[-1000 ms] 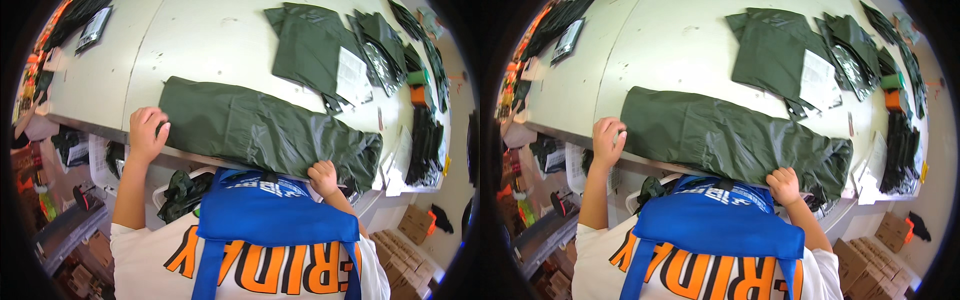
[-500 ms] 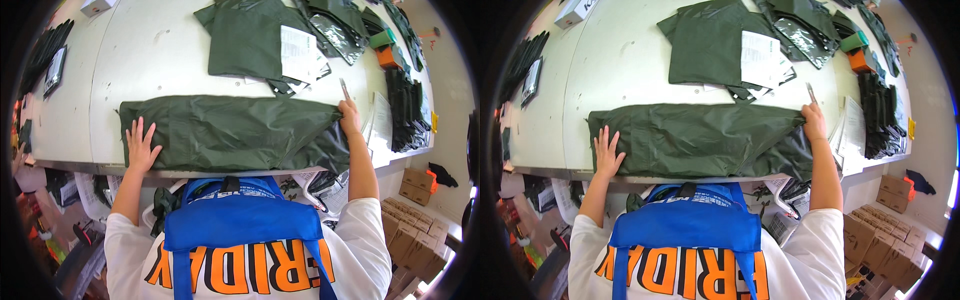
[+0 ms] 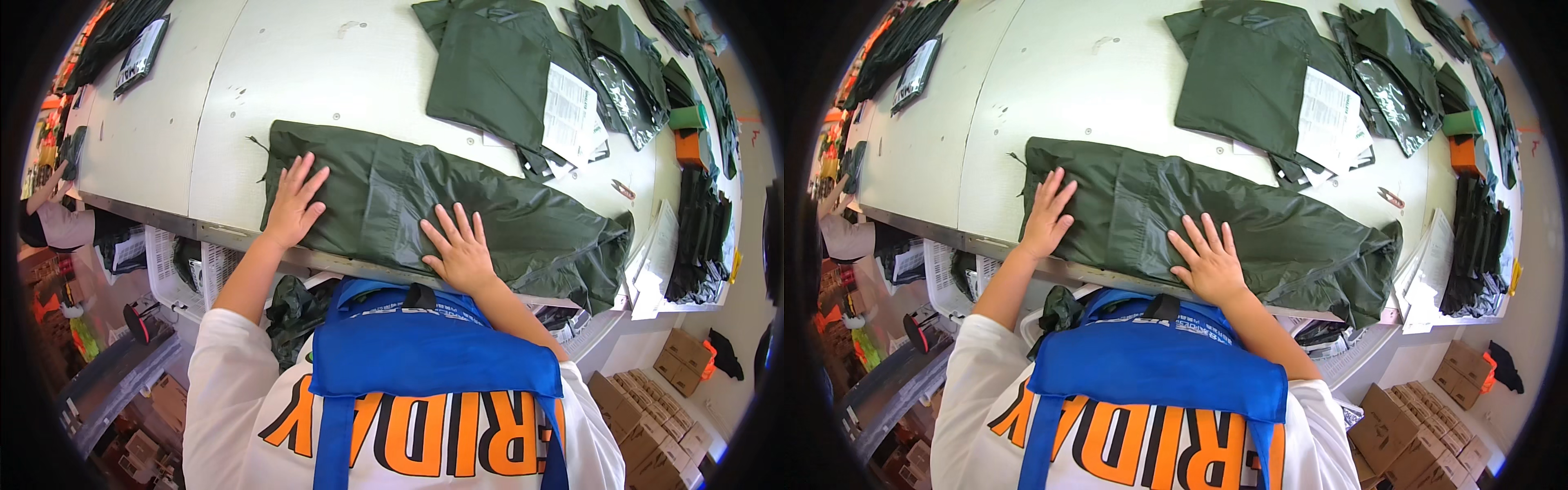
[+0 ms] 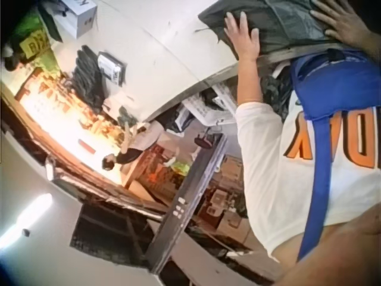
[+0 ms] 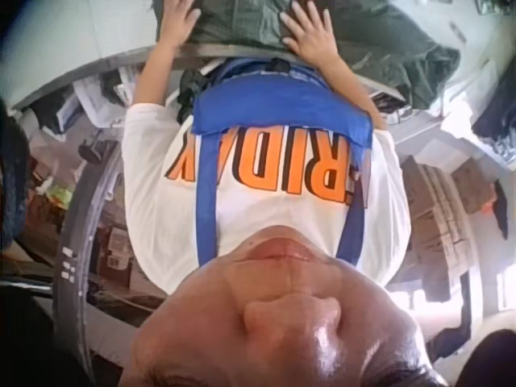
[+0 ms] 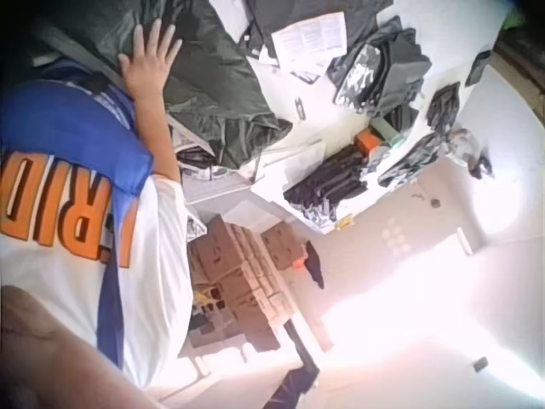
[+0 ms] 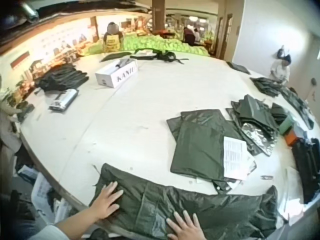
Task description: The person folds a green jacket on a white table, smooths the fabric, and places it into a matching green stuff sack. The person then pulls the drawstring to cinch the sack closed and sets it aside. The person repeats this process with a second jacket.
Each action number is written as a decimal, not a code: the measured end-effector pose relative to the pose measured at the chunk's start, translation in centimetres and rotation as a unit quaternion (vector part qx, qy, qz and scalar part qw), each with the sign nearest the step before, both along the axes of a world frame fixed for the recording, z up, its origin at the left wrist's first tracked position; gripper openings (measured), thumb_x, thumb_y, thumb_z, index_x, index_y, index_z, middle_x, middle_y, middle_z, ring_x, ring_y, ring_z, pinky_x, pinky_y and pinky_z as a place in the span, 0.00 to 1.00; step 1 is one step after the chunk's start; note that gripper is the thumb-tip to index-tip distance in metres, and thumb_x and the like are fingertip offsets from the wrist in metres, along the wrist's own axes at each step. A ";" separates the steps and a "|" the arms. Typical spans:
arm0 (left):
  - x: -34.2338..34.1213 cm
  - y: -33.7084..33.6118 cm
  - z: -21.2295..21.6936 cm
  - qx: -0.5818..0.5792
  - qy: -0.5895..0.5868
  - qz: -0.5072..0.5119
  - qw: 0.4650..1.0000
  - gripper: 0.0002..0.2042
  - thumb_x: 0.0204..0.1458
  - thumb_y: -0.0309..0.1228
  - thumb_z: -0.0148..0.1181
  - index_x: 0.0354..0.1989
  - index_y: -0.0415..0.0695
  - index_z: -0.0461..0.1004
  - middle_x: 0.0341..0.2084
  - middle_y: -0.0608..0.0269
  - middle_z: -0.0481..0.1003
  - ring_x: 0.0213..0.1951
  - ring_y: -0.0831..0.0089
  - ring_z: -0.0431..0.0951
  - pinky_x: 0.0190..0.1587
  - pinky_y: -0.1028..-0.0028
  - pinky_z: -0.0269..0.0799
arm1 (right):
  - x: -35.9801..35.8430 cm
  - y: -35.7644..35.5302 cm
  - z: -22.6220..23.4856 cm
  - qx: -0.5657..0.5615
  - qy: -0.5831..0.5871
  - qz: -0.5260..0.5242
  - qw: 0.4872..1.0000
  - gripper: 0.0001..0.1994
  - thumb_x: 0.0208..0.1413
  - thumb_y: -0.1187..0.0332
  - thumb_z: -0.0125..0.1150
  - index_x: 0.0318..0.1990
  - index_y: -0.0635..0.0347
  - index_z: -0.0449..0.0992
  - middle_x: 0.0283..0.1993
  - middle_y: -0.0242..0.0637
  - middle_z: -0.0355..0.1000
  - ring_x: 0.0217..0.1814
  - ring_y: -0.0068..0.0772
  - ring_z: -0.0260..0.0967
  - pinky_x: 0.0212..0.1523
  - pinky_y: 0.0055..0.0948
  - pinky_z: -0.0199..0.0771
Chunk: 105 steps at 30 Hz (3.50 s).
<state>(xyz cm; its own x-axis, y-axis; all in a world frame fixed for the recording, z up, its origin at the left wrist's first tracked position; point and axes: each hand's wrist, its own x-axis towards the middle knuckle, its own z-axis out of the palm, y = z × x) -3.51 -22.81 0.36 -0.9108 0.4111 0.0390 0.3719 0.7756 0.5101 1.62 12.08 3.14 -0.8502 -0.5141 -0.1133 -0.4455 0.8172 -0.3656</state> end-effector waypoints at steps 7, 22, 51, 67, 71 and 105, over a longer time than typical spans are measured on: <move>-0.7 -5.5 -0.6 0.073 -0.221 0.338 0.912 0.30 0.50 0.30 0.58 0.60 0.34 0.55 0.55 0.40 0.62 0.56 0.51 0.64 0.57 0.61 0.61 | -2.7 -8.6 3.2 -0.602 -0.158 -0.237 0.746 0.31 0.62 0.61 0.45 0.68 0.65 0.44 0.73 0.49 0.36 0.75 0.44 0.33 0.69 0.38 0.39; -1.3 20.6 14.0 0.214 -0.335 -0.096 0.913 0.43 0.49 0.39 0.58 0.66 0.31 0.38 0.39 0.35 0.71 0.37 0.45 0.75 0.43 0.60 0.72 | -3.6 -1.4 0.8 -0.803 -0.249 -0.249 0.482 0.25 0.66 0.57 0.32 0.69 0.53 0.47 0.68 0.45 0.52 0.66 0.49 0.54 0.61 0.47 0.61; 3.3 27.0 1.5 -0.113 -0.156 -0.149 0.970 0.40 0.44 0.38 0.61 0.67 0.44 0.50 0.44 0.47 0.63 0.42 0.50 0.68 0.43 0.58 0.67 | -6.3 67.3 13.2 0.386 0.200 -0.600 0.672 0.39 0.42 0.65 0.65 0.64 0.50 0.55 0.53 0.37 0.70 0.52 0.43 0.69 0.51 0.41 0.69; 3.5 28.0 1.4 -0.074 -0.108 -0.140 0.981 0.38 0.44 0.38 0.60 0.66 0.46 0.54 0.42 0.49 0.64 0.41 0.51 0.68 0.42 0.60 0.68 | -5.4 65.4 14.4 0.392 0.208 -0.537 0.717 0.19 0.45 0.62 0.61 0.43 0.63 0.70 0.47 0.44 0.70 0.53 0.48 0.68 0.50 0.41 0.71; 3.8 27.7 1.5 -0.076 -0.118 -0.125 0.982 0.37 0.43 0.37 0.61 0.65 0.47 0.55 0.42 0.50 0.64 0.42 0.52 0.69 0.43 0.60 0.68 | -6.8 64.2 14.7 0.362 0.171 -0.576 0.713 0.34 0.41 0.56 0.68 0.53 0.65 0.63 0.51 0.44 0.67 0.55 0.48 0.66 0.50 0.40 0.71; 7.0 20.8 1.9 0.424 -0.263 0.131 0.857 0.20 0.56 0.37 0.49 0.56 0.43 0.66 0.48 0.52 0.70 0.47 0.64 0.71 0.50 0.68 0.68 | 2.5 19.7 11.8 -0.689 -0.233 -0.439 0.528 0.16 0.43 0.75 0.54 0.42 0.66 0.72 0.35 0.35 0.72 0.36 0.32 0.69 0.44 0.30 0.70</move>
